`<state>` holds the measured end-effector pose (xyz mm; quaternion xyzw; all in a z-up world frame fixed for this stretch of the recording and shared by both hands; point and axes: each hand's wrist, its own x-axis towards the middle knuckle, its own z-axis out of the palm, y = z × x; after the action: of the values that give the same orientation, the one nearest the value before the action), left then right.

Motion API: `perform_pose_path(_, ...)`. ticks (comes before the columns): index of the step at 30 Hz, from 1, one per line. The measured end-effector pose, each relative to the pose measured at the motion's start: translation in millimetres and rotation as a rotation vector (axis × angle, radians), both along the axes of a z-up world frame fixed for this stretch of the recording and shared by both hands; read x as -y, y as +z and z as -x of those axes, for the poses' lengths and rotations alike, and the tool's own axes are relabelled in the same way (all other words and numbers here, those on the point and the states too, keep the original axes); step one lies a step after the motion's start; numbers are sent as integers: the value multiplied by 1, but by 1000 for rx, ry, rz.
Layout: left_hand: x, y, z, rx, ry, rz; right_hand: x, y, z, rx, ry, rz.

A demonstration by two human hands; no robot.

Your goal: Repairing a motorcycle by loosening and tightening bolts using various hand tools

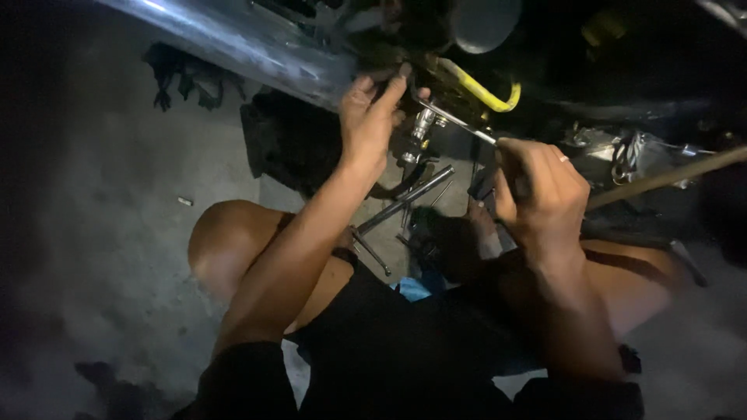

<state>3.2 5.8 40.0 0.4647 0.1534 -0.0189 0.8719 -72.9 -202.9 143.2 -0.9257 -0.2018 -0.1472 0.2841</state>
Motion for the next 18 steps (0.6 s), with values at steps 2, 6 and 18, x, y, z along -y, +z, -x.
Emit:
perform_pose_path(2,1,4,1,47,28,-170,3,-7,-7,-60,-35,71)
perform_pose_path(6,3,-8,0,162,78,-284,15,-78,-13,-156,-20,182)
perform_pose_path(18,-3,20,24,232,74,-519,-12,-138,-16,-410,122,369)
